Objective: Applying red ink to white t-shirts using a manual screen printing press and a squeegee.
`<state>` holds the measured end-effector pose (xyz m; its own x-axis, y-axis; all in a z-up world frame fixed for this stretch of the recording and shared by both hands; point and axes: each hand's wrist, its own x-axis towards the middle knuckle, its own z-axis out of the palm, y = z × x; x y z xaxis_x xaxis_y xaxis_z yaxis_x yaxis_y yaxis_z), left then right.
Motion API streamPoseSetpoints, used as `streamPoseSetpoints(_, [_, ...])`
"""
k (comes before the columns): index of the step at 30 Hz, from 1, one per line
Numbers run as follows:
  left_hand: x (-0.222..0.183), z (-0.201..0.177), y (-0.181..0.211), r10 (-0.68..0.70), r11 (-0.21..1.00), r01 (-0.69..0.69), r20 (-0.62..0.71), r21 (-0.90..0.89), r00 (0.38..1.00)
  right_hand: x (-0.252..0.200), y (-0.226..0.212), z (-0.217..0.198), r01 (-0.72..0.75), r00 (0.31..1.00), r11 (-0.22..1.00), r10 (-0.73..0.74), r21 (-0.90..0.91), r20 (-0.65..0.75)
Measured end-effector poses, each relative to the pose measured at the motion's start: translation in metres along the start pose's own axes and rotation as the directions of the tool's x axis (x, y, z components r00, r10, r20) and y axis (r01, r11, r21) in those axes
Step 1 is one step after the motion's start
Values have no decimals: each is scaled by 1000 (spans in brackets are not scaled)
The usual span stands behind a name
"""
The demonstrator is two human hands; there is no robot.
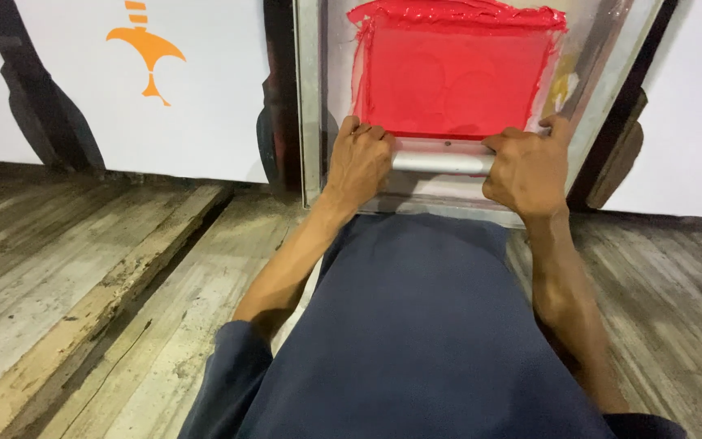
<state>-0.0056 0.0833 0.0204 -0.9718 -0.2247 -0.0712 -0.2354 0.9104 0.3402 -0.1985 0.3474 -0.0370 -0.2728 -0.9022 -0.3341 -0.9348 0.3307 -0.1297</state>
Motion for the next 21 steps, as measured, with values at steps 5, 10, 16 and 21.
streamPoseSetpoints(5, [29, -14, -11, -10, 999, 4, 173, 33, 985, 28, 2, -33, 30, 985, 973, 10, -230, 170])
streamPoseSetpoints(10, [87, -22, -39, 35, 993, -35, -1, 115, 999, 87, 26, -92, -19, 979, 914, 99, -405, 177])
streamPoseSetpoints(16, [141, -7, -73, 109, 983, -89, -121, 160, 987, 141, 58, -102, -89, 993, 976, 104, -201, 65])
streamPoseSetpoints(21, [129, -10, -68, 112, 989, -92, -177, 119, 978, 124, 57, -79, -41, 997, 969, 24, -243, -73])
